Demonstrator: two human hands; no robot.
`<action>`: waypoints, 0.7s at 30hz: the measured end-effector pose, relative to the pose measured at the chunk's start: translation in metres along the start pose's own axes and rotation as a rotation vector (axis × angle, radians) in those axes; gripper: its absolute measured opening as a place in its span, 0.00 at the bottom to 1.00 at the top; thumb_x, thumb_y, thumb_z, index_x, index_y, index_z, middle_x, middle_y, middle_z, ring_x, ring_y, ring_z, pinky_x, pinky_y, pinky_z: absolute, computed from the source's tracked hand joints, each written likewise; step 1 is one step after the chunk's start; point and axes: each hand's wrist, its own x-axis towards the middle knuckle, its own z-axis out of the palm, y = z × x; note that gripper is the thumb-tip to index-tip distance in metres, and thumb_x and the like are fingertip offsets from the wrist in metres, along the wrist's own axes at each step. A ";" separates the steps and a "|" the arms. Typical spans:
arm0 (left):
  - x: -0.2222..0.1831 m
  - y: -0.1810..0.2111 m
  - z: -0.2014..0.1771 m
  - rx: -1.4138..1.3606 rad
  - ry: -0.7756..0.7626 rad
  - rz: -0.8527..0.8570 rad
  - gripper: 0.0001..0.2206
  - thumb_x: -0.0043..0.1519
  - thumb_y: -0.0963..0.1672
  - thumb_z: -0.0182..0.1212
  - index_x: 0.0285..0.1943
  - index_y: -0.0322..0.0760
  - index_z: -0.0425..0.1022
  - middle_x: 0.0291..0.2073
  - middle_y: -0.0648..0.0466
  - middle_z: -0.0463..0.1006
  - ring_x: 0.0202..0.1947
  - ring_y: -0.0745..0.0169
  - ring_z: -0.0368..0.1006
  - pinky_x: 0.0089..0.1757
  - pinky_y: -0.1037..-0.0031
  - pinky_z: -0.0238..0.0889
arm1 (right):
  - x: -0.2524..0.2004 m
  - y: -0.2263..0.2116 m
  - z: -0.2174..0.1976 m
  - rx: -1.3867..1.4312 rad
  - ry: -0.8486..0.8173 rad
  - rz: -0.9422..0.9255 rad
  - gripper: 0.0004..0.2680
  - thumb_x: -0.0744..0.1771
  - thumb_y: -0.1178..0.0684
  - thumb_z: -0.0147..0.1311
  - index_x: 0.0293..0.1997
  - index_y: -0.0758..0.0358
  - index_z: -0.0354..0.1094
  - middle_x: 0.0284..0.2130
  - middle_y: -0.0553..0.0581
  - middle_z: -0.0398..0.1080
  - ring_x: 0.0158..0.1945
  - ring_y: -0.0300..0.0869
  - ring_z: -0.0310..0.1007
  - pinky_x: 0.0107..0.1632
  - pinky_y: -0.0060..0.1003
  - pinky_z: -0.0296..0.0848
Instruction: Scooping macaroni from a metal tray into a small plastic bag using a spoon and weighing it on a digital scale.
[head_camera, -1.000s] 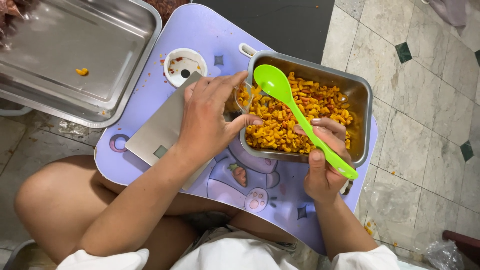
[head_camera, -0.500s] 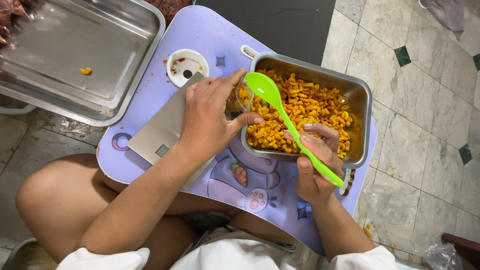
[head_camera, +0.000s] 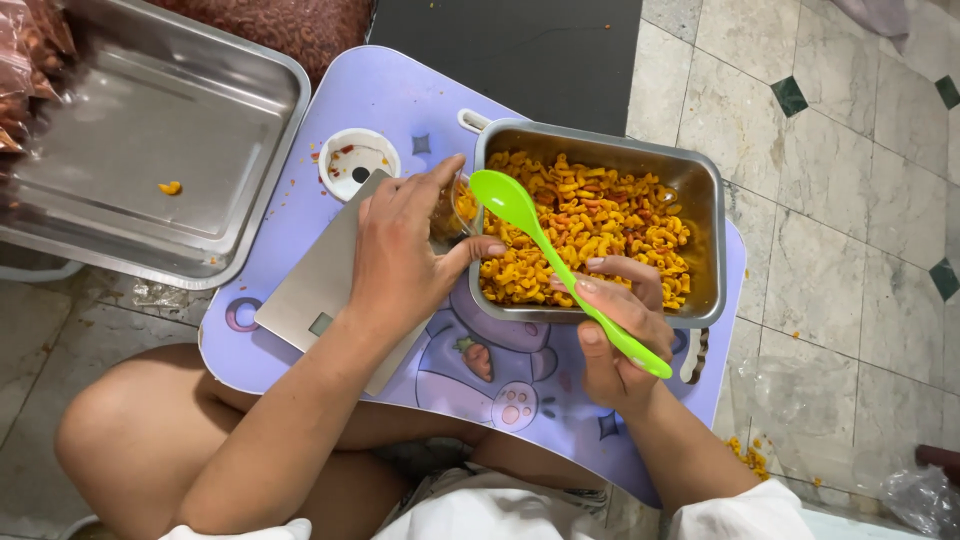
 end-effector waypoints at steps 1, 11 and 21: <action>0.000 0.000 0.000 -0.001 0.005 0.005 0.39 0.53 0.60 0.70 0.68 0.39 0.69 0.50 0.53 0.80 0.49 0.48 0.71 0.48 0.52 0.61 | -0.002 0.001 0.000 0.016 0.029 -0.007 0.09 0.73 0.51 0.44 0.54 0.65 0.66 0.41 0.63 0.77 0.56 0.56 0.70 0.51 0.44 0.84; 0.002 0.004 -0.003 0.015 -0.021 -0.032 0.38 0.52 0.58 0.74 0.68 0.38 0.69 0.50 0.54 0.80 0.50 0.48 0.70 0.49 0.51 0.60 | -0.002 0.003 -0.001 0.102 -0.008 0.064 0.10 0.73 0.52 0.45 0.55 0.66 0.68 0.46 0.58 0.73 0.58 0.53 0.67 0.51 0.47 0.90; 0.006 -0.002 -0.003 -0.006 0.036 0.060 0.38 0.52 0.56 0.77 0.68 0.36 0.69 0.47 0.51 0.81 0.44 0.46 0.70 0.48 0.56 0.63 | 0.012 -0.001 0.003 0.006 -0.020 -0.065 0.10 0.73 0.50 0.43 0.55 0.63 0.67 0.43 0.64 0.78 0.54 0.53 0.70 0.57 0.45 0.72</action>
